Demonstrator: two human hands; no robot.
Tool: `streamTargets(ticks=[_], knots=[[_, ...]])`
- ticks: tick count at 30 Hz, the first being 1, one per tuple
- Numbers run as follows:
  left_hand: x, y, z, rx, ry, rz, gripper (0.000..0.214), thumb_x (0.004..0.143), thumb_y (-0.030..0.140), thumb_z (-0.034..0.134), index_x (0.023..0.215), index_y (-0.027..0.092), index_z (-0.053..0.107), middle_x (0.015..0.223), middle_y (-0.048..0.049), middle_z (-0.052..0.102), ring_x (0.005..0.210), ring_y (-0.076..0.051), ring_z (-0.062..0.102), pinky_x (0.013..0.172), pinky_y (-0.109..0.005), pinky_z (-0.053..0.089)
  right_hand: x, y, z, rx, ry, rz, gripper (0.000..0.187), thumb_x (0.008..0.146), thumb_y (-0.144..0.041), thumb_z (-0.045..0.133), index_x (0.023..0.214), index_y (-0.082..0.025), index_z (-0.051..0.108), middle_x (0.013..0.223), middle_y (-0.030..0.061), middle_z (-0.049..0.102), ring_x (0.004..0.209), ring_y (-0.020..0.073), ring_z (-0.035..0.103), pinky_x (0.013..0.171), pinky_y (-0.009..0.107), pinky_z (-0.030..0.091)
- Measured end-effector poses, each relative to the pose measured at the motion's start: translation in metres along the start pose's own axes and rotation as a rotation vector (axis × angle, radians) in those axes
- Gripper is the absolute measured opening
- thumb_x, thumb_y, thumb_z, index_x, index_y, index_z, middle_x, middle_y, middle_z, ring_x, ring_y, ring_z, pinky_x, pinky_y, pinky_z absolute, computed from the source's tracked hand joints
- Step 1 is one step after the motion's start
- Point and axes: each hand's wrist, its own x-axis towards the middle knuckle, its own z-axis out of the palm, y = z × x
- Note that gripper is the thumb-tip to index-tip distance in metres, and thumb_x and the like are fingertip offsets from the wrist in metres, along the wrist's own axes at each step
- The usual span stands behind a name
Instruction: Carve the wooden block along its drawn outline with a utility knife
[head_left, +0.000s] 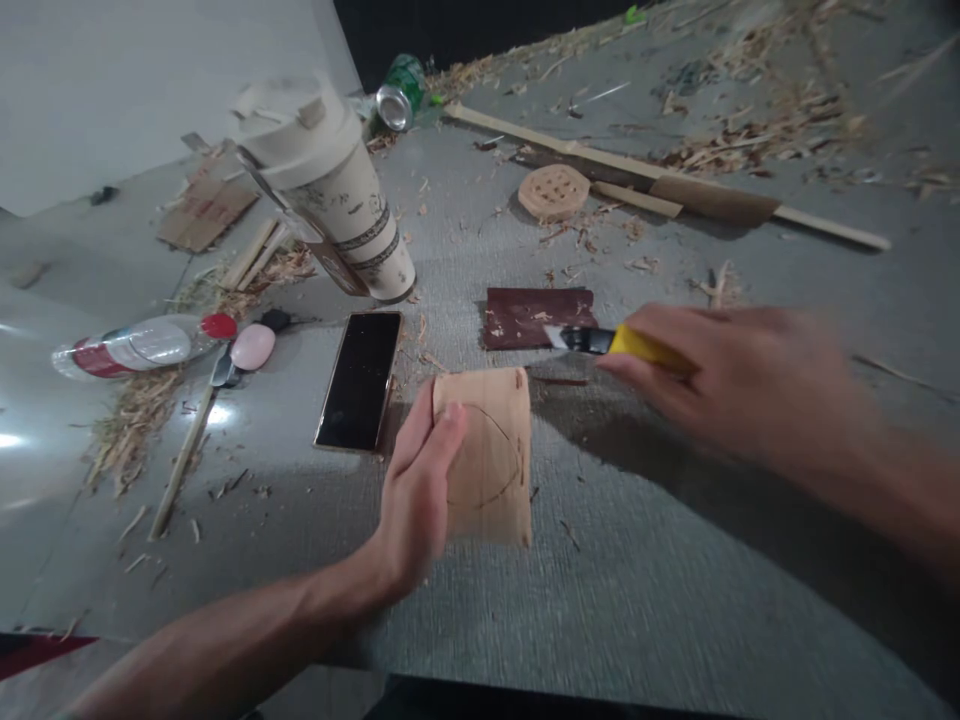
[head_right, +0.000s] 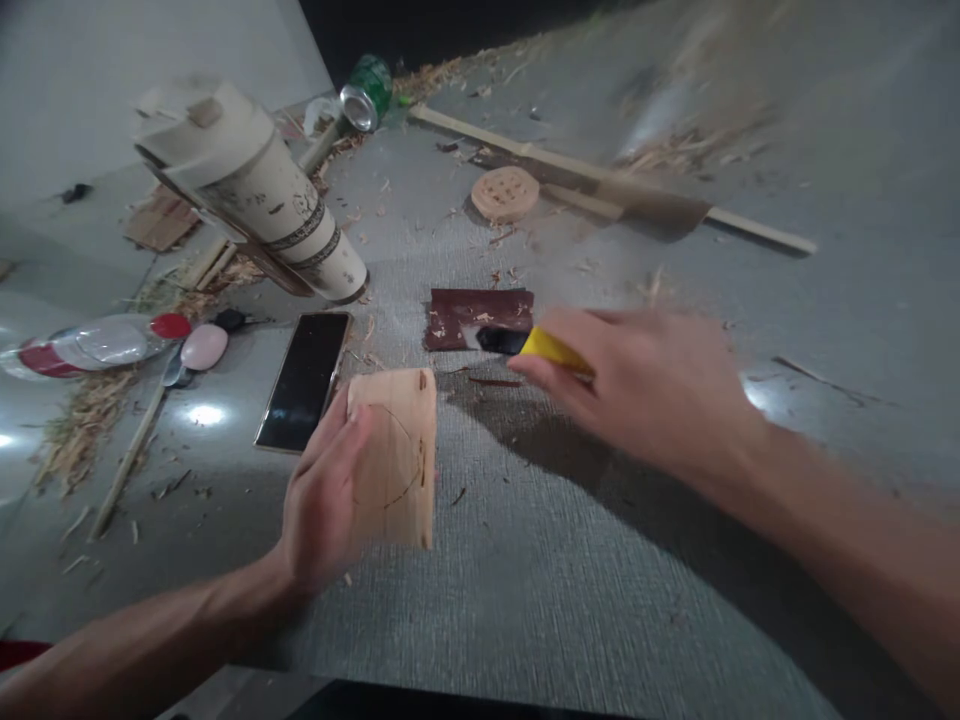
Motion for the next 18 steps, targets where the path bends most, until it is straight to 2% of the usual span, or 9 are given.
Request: streamTargets(ticks=[2, 4, 9, 14, 18], knots=[[0.0, 0.0, 0.0, -0.052, -0.014, -0.051, 0.039, 0.107, 0.054, 0.062, 0.131, 0.025, 0.072, 0.127, -0.0085, 0.077, 0.129, -0.035, 0.07, 0.111, -0.053, 0.061, 0.001, 0.004, -0.002, 0.007, 0.032, -0.006, 0.054, 0.114, -0.063, 0.042, 0.082, -0.022, 0.059, 0.057, -0.0013, 0.051, 0.047, 0.0146, 0.04, 0.049, 0.028, 0.022], [0.004, 0.0, 0.001, -0.124, 0.019, -0.059, 0.039, 0.108, 0.053, 0.06, 0.134, 0.027, 0.07, 0.131, -0.0081, 0.076, 0.131, -0.035, 0.07, 0.109, -0.051, 0.063, 0.001, 0.0, -0.004, 0.059, 0.03, -0.078, 0.053, 0.115, -0.061, 0.042, 0.084, -0.022, 0.061, 0.06, -0.0013, 0.055, 0.047, 0.0143, 0.043, 0.049, 0.029, 0.024], [0.013, 0.0, 0.002, -0.16, 0.075, -0.011, 0.043, 0.109, 0.053, 0.058, 0.141, 0.028, 0.067, 0.132, -0.0089, 0.077, 0.133, -0.036, 0.071, 0.109, -0.052, 0.064, 0.001, -0.017, -0.005, 0.289, -0.134, -0.302, 0.046, 0.116, -0.057, 0.045, 0.088, -0.022, 0.059, 0.069, -0.0018, 0.063, 0.055, 0.0139, 0.055, 0.055, 0.032, 0.032], [0.012, -0.003, 0.002, -0.166, 0.083, -0.036, 0.049, 0.107, 0.056, 0.06, 0.148, 0.03, 0.064, 0.137, -0.0089, 0.077, 0.139, -0.038, 0.068, 0.112, -0.055, 0.062, 0.001, -0.019, -0.003, 0.355, -0.162, -0.326, 0.042, 0.116, -0.054, 0.047, 0.089, -0.023, 0.054, 0.071, -0.0028, 0.062, 0.055, 0.0129, 0.054, 0.056, 0.032, 0.032], [0.013, -0.006, 0.001, -0.152, 0.071, 0.002, 0.053, 0.107, 0.057, 0.059, 0.153, 0.032, 0.061, 0.144, -0.0083, 0.075, 0.14, -0.036, 0.068, 0.114, -0.055, 0.061, 0.0, -0.018, -0.001, 0.354, -0.175, -0.326, 0.04, 0.116, -0.053, 0.047, 0.091, -0.023, 0.054, 0.074, -0.0025, 0.063, 0.057, 0.0134, 0.056, 0.058, 0.033, 0.032]])
